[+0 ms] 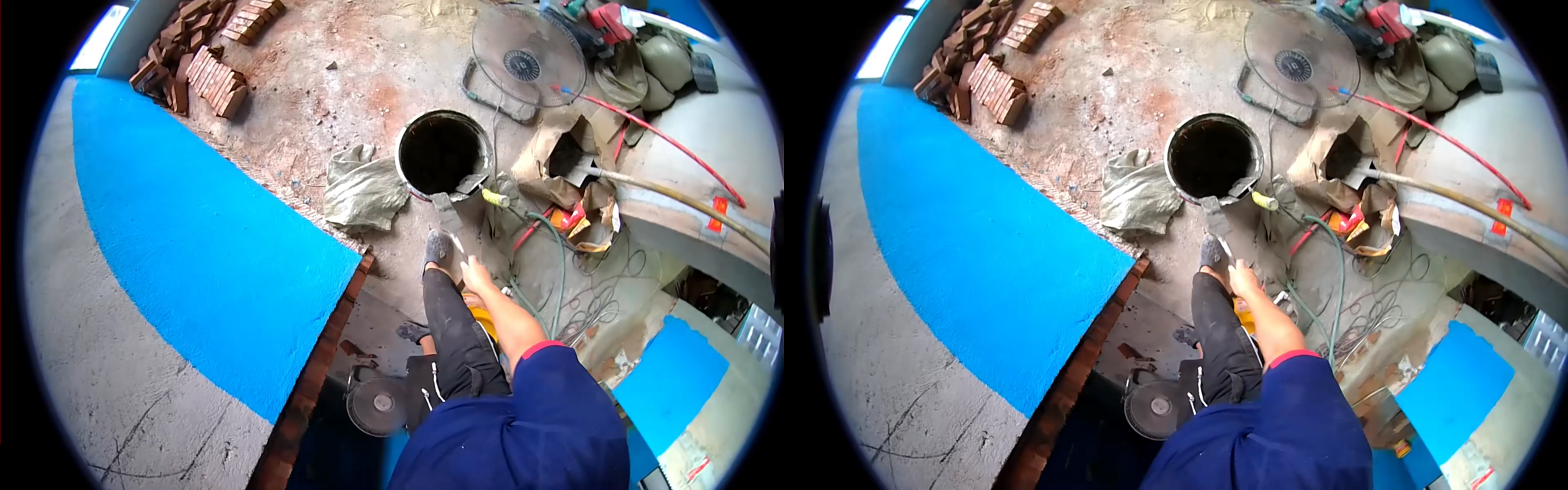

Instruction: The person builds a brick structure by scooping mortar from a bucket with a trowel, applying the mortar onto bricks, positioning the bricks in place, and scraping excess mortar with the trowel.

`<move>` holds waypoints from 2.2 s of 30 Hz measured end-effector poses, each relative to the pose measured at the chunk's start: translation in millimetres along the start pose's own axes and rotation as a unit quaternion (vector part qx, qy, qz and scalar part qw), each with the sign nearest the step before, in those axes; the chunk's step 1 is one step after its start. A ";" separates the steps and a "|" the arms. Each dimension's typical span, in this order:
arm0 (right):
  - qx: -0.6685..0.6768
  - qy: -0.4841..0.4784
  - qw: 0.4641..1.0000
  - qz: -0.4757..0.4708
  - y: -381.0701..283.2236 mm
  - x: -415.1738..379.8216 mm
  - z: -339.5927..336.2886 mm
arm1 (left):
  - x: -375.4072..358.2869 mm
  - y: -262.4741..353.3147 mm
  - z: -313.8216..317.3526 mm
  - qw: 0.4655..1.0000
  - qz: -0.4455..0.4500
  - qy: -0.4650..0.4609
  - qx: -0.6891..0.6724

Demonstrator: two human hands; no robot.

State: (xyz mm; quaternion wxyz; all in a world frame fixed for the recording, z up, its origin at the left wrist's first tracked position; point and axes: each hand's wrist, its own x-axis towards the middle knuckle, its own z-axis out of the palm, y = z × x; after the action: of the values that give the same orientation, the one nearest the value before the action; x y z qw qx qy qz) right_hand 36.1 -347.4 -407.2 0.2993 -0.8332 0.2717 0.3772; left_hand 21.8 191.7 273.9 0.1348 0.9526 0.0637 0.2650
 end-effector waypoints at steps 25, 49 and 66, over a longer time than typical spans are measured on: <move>0.452 -0.123 0.882 0.059 72.7 -115.8 43.9 | -38.4 22.3 -210.5 0.733 0.070 -0.150 -0.660; 0.057 -0.382 0.852 -0.353 -209.7 -721.1 -146.9 | -565.8 -144.9 248.4 0.564 -0.671 -0.130 -0.464; 0.090 -0.216 0.920 -0.316 -306.3 -814.7 -125.0 | -723.8 -170.8 344.7 0.597 -0.674 -0.208 -0.382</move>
State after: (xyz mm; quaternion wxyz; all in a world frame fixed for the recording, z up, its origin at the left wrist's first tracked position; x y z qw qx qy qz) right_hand -160.3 -44.3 394.5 0.5280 -0.7438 -0.0440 0.4074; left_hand -423.0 138.6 -412.5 0.6360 0.5300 0.5506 -0.1065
